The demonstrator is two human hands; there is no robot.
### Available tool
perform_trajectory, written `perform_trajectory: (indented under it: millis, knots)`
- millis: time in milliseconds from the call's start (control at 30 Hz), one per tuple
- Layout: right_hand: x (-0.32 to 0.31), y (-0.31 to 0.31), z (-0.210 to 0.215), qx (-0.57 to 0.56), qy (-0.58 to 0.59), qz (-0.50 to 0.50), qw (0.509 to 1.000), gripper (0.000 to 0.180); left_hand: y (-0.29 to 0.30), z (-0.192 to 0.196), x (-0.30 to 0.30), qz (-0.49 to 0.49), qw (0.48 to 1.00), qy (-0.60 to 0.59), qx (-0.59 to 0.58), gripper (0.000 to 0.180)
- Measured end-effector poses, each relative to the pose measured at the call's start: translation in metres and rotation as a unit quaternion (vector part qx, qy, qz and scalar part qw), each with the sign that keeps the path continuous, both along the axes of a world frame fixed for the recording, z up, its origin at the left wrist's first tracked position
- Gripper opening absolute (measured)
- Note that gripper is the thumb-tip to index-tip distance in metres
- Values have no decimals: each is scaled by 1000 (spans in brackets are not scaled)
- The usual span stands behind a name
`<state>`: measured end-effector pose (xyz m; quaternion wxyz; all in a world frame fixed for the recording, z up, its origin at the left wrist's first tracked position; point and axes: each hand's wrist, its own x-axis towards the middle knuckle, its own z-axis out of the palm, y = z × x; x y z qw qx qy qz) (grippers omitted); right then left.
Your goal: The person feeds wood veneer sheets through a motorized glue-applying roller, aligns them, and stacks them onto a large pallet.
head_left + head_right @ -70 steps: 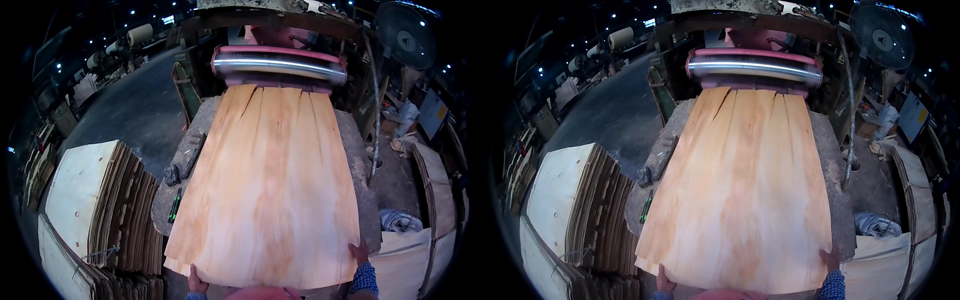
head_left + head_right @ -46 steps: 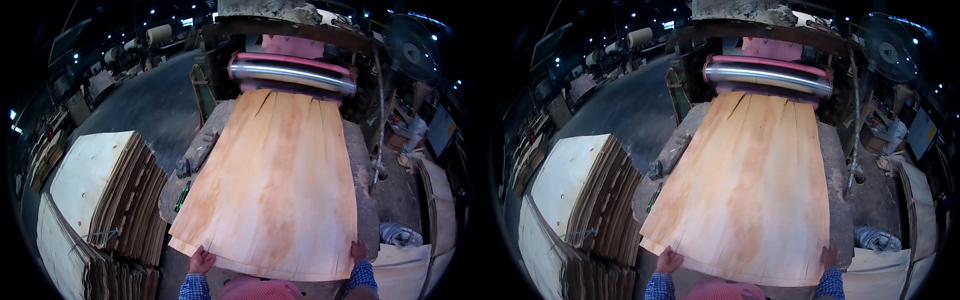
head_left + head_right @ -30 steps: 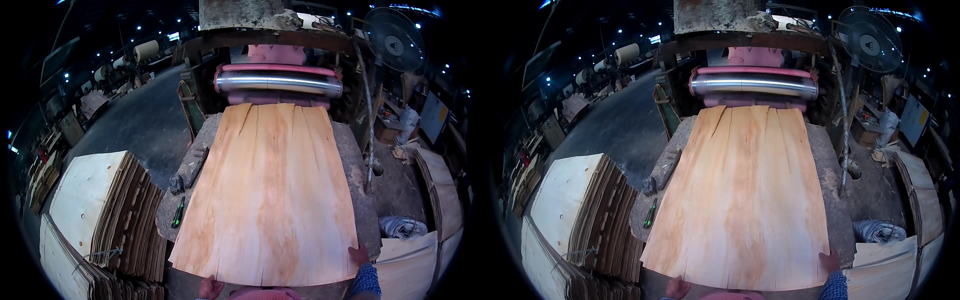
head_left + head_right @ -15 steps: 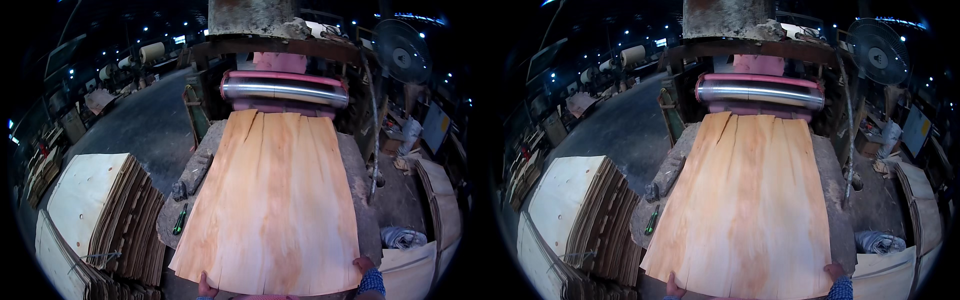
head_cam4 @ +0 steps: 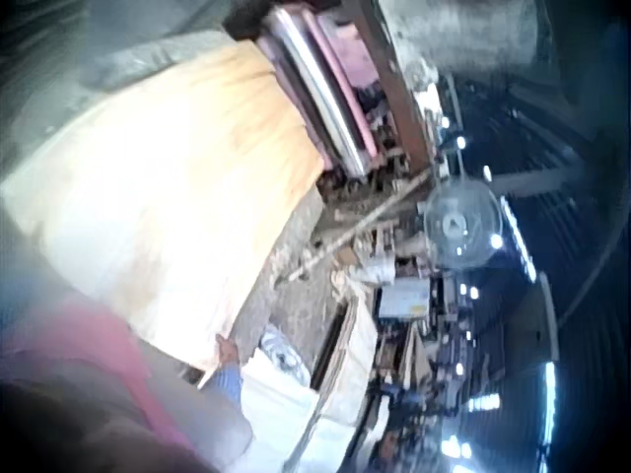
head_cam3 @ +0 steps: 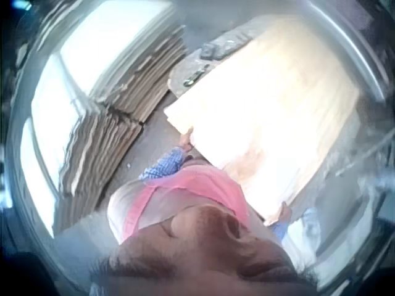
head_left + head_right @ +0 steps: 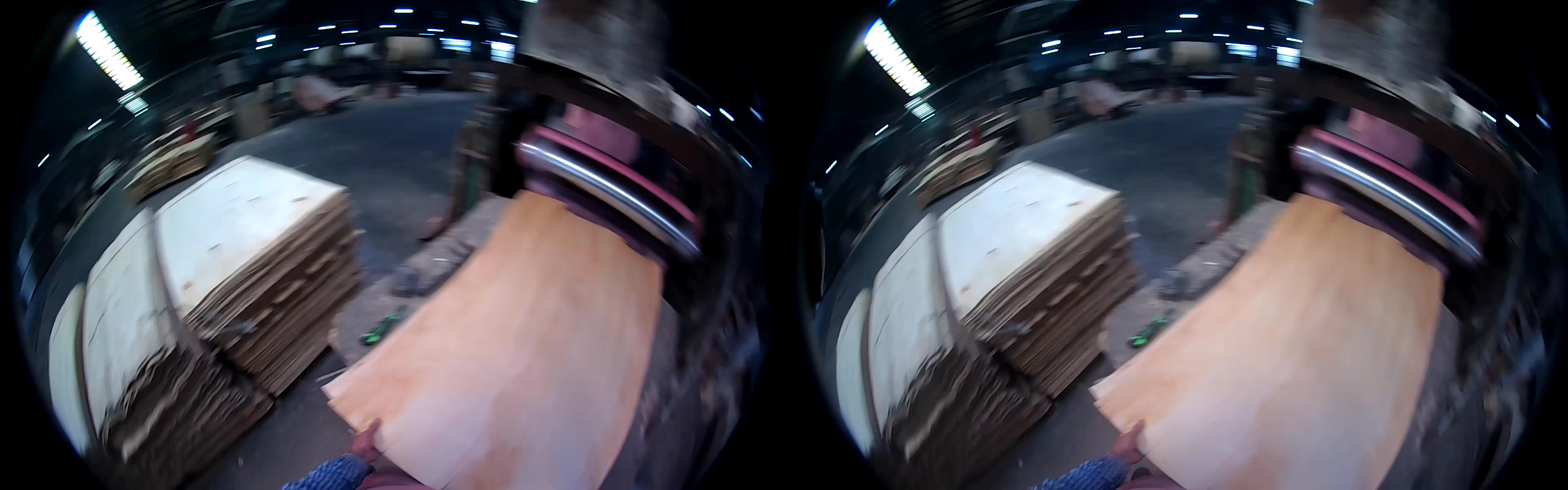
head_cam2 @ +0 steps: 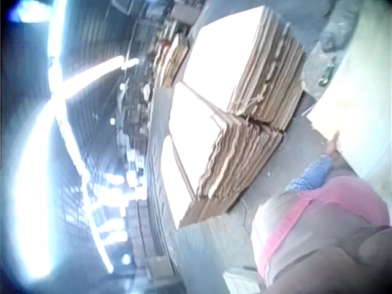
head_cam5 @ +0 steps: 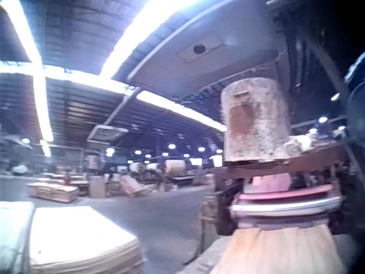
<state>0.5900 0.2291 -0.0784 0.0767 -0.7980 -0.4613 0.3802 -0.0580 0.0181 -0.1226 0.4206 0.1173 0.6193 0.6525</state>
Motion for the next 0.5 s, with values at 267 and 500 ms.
perform_trajectory:
  millis: [267,500]
  knots:
    - [-97,83,23,137,-131,118,975,39,34,63,8,138,952,-260,-86,50]
    - [-133,102,17,215,-173,183,943,36,39,34,15,153,956,-233,-89,54]
